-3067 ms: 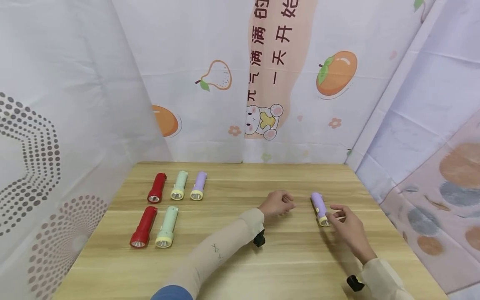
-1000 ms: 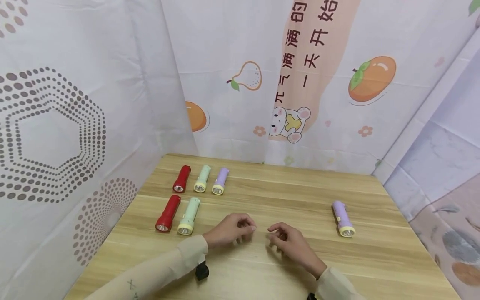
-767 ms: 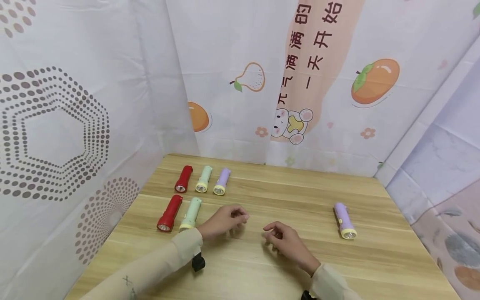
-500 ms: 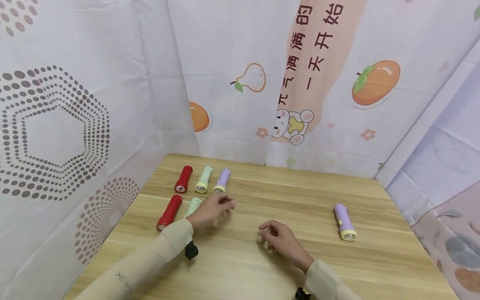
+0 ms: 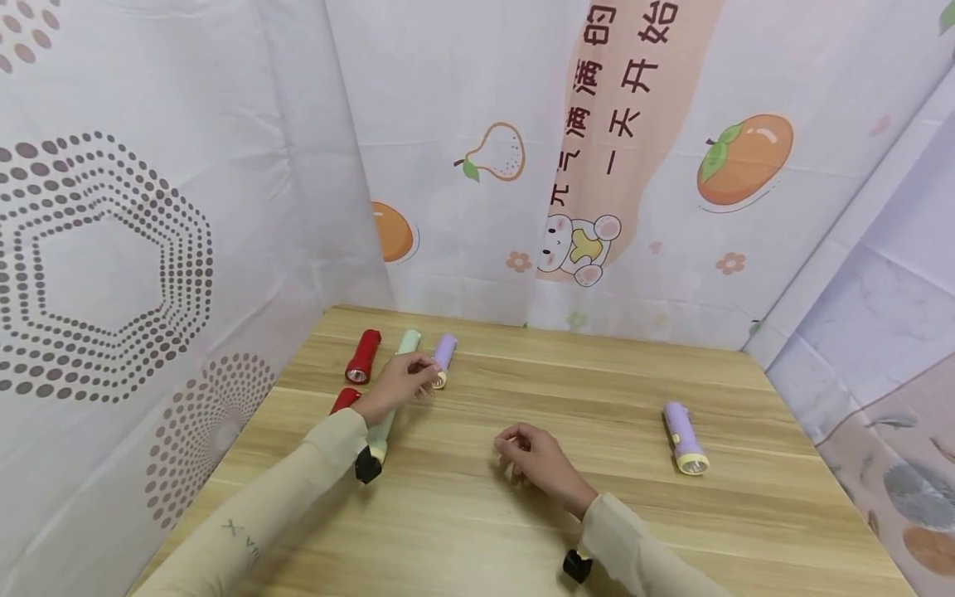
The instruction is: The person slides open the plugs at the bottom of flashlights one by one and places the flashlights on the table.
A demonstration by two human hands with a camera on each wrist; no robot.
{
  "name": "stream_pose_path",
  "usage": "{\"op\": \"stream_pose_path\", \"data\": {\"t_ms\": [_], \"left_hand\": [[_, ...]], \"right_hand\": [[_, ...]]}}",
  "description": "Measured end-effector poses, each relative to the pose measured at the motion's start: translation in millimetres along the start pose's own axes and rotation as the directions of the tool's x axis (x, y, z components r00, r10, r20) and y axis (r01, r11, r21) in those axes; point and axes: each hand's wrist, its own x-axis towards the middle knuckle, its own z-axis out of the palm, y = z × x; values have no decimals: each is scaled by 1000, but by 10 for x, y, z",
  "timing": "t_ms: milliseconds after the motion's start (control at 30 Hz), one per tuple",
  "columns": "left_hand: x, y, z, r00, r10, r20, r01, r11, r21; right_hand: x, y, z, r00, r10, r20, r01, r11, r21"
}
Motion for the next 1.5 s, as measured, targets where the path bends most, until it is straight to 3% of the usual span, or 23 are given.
{"op": "stream_pose_path", "data": {"t_ms": [200,467,700,867,1167,1500], "left_hand": [[153,-21,-101,999,-12,-33,13,999,36],[359,29,-195,997,-8,-76,20,988,154],[462,21,-198,995,51,-90,-19,943,333],[542,-30,-209,992,76,-96,-38,938,345],[617,-44,-256,993,66,-99,-30,943,330],[711,-57,-237,988,118,-103,-61,895,442]], "right_hand": [[129,-41,102,1000,22,-17,-22,1000,4],[311,-124,226,999,29,-36,-29,999,-16],[423,-232,344,999,19,-28,-20,1000,-14],[529,-273,434,998,21,-59,-22,1000,-12],[698,-282,501,994,38,-104,-39,999,-9],[969,-317,574,982,67,-175,-69,998,-8]]}}
